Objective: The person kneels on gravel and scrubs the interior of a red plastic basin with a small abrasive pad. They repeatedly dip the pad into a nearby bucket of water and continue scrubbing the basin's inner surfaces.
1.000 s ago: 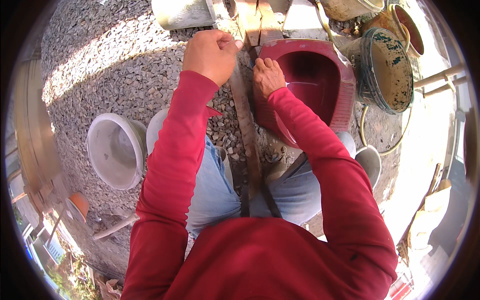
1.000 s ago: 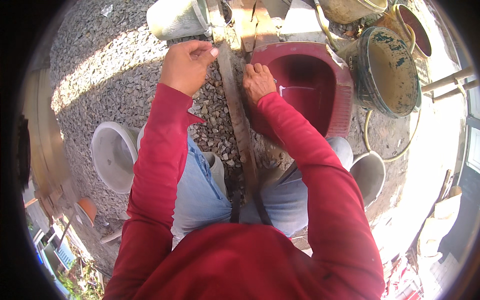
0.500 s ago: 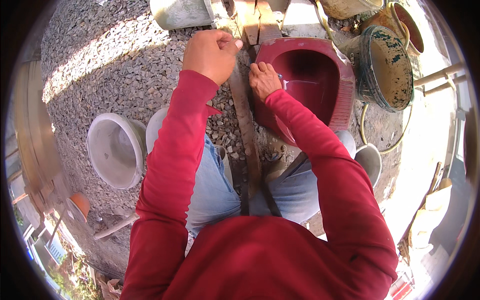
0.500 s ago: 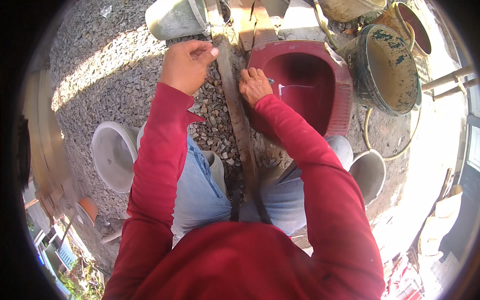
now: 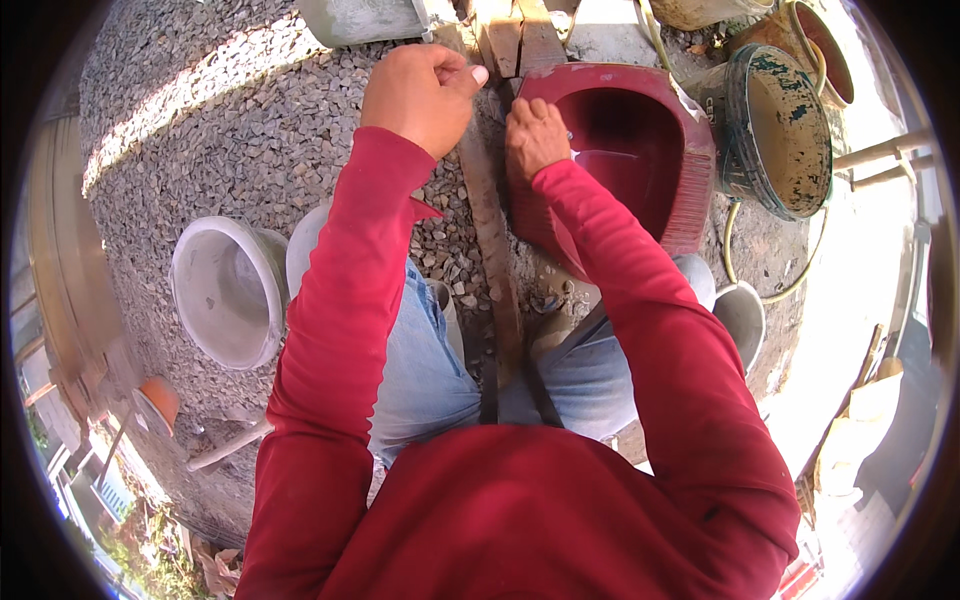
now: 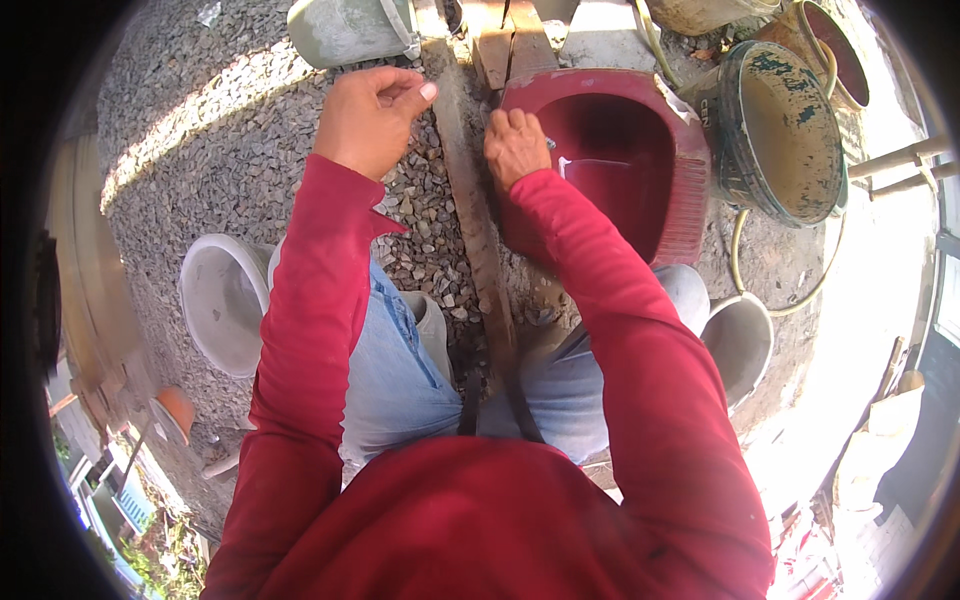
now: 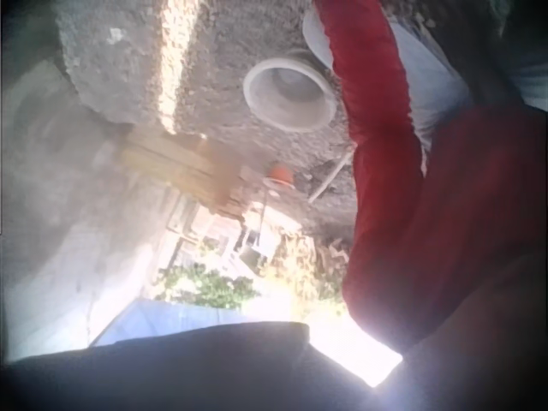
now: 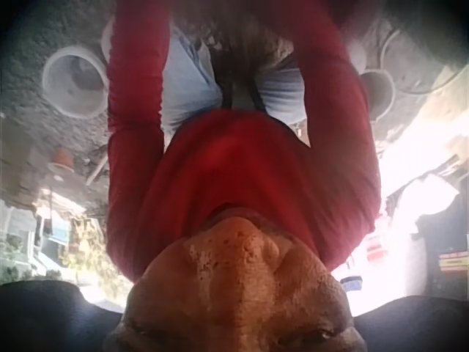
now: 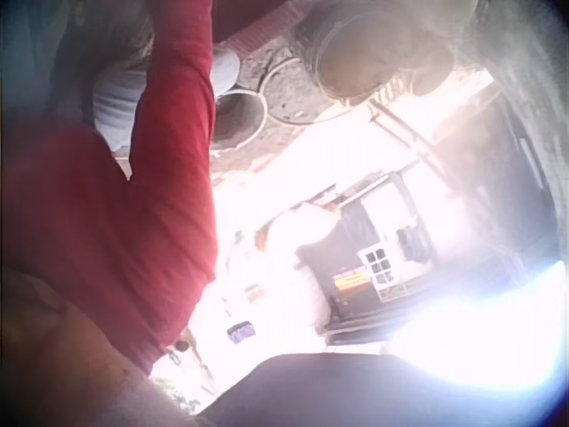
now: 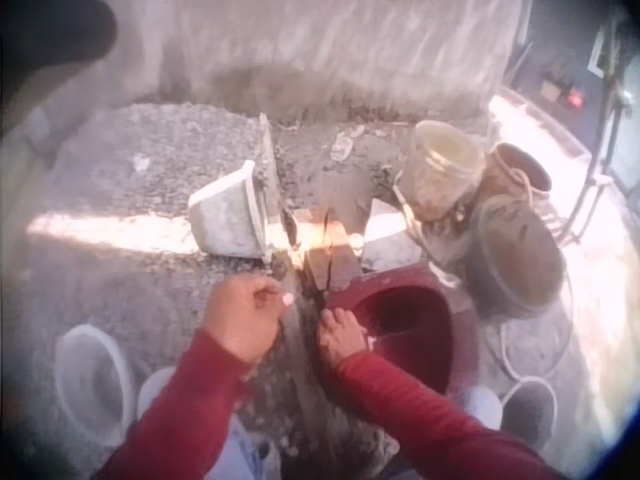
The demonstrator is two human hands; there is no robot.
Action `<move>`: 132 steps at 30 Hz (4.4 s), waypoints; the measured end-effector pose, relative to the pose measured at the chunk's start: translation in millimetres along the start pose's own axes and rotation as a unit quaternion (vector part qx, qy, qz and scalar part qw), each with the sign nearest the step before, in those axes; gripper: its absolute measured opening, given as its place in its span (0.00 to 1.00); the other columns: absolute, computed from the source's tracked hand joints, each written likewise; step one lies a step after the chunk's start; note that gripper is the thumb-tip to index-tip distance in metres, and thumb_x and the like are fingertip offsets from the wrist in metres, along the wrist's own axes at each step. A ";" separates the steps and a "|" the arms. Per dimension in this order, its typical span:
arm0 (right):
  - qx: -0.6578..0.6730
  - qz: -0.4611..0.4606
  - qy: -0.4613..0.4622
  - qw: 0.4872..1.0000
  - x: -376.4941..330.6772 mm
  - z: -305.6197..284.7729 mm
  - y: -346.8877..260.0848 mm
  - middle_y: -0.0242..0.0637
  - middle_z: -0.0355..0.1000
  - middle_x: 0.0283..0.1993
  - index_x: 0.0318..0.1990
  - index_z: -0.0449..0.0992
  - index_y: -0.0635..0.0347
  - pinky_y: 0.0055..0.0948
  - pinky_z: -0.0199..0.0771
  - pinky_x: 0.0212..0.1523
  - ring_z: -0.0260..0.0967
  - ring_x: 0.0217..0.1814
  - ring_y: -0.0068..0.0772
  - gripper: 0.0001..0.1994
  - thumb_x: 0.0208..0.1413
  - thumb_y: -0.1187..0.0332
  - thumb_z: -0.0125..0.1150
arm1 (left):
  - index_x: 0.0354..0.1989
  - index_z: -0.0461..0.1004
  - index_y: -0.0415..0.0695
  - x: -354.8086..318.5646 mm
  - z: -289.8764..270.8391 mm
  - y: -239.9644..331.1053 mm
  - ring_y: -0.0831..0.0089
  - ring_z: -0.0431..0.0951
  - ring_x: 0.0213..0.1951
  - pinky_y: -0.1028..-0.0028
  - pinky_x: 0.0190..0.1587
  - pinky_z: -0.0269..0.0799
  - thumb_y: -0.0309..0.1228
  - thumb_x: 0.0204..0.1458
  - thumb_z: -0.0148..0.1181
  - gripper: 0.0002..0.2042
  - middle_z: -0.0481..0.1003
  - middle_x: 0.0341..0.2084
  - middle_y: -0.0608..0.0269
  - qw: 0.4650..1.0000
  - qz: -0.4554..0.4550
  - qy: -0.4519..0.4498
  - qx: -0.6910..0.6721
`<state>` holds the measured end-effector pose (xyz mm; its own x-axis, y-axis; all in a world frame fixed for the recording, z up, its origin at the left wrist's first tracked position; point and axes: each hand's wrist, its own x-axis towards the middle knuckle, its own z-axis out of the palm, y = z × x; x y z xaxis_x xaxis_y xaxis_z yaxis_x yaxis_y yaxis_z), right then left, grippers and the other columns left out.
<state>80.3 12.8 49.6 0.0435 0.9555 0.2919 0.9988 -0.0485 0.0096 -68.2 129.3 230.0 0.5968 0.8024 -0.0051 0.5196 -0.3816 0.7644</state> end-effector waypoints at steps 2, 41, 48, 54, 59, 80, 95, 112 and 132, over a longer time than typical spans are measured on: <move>-0.015 -0.055 -0.008 0.998 -14.5 17.0 -6.4 0.34 0.67 0.36 0.30 0.77 0.56 0.35 0.63 0.43 0.65 0.41 0.35 0.06 0.49 0.68 0.55 | 0.40 0.80 0.34 4.4 3.4 -2.7 0.71 0.80 0.33 0.72 0.39 0.74 0.33 0.53 0.67 0.14 0.81 0.30 0.55 1.000 0.017 0.009 0.012; -0.024 -0.007 -0.026 0.999 12.2 2.3 9.0 0.34 0.69 0.38 0.29 0.79 0.56 0.34 0.64 0.43 0.66 0.44 0.36 0.07 0.52 0.68 0.55 | 0.39 0.81 0.35 1.6 4.5 8.2 0.56 0.82 0.36 0.64 0.42 0.76 0.39 0.50 0.66 0.17 0.81 0.32 0.47 1.000 0.003 -0.005 0.011; -0.001 0.039 -0.009 0.999 4.3 -4.4 1.1 0.34 0.69 0.37 0.30 0.78 0.56 0.34 0.63 0.45 0.65 0.44 0.36 0.06 0.52 0.69 0.54 | 0.37 0.81 0.36 3.0 3.5 7.7 0.56 0.82 0.35 0.63 0.41 0.76 0.38 0.51 0.66 0.15 0.81 0.31 0.49 0.999 0.007 -0.003 0.040; 0.029 -0.001 -0.065 0.997 -27.1 3.9 -16.7 0.35 0.67 0.38 0.31 0.78 0.58 0.34 0.63 0.44 0.64 0.44 0.37 0.06 0.51 0.69 0.55 | 0.37 0.81 0.35 2.3 9.3 3.8 0.55 0.82 0.36 0.63 0.41 0.76 0.38 0.50 0.67 0.16 0.81 0.30 0.48 0.999 0.011 -0.004 0.041; 0.012 0.044 -0.010 0.999 -37.8 6.2 -15.2 0.35 0.66 0.39 0.37 0.78 0.57 0.38 0.63 0.45 0.64 0.45 0.38 0.08 0.51 0.68 0.55 | 0.37 0.81 0.36 2.3 7.3 4.3 0.54 0.82 0.36 0.63 0.42 0.76 0.38 0.51 0.67 0.15 0.81 0.31 0.48 0.999 0.008 -0.009 0.037; -0.029 0.126 0.008 0.992 -12.9 12.7 3.5 0.32 0.67 0.42 0.38 0.79 0.52 0.41 0.63 0.41 0.64 0.46 0.37 0.11 0.49 0.64 0.56 | 0.33 0.82 0.38 0.6 -1.0 12.2 0.57 0.81 0.29 0.62 0.37 0.75 0.40 0.53 0.64 0.15 0.79 0.24 0.50 0.998 0.001 -0.019 0.064; -0.033 0.060 0.001 0.998 -7.9 6.6 4.5 0.32 0.68 0.38 0.35 0.79 0.55 0.38 0.64 0.41 0.65 0.42 0.37 0.10 0.46 0.65 0.56 | 0.32 0.81 0.34 -7.7 -22.3 29.5 0.44 0.80 0.40 0.55 0.45 0.75 0.35 0.51 0.65 0.13 0.79 0.32 0.38 0.998 -0.031 -0.030 0.052; -0.017 -0.025 0.032 0.999 -11.4 13.7 3.6 0.32 0.68 0.35 0.28 0.77 0.56 0.37 0.64 0.40 0.66 0.40 0.36 0.05 0.44 0.69 0.57 | 0.34 0.80 0.34 -3.3 -23.9 34.5 0.42 0.79 0.41 0.54 0.46 0.74 0.36 0.51 0.65 0.14 0.79 0.34 0.37 0.997 -0.027 -0.054 0.054; 0.085 0.048 0.082 0.992 -31.6 18.3 -3.2 0.36 0.69 0.33 0.27 0.75 0.57 0.40 0.65 0.37 0.67 0.35 0.41 0.02 0.49 0.71 0.57 | 0.31 0.80 0.31 -1.6 -16.5 28.7 0.41 0.79 0.40 0.53 0.45 0.74 0.34 0.51 0.64 0.14 0.78 0.32 0.35 0.997 -0.024 -0.049 0.058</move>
<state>76.1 -11.9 22.9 0.1487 0.8883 0.4346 0.9803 -0.0747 -0.1827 -64.3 124.6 262.6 0.6238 0.7743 -0.1064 0.6122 -0.3995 0.6824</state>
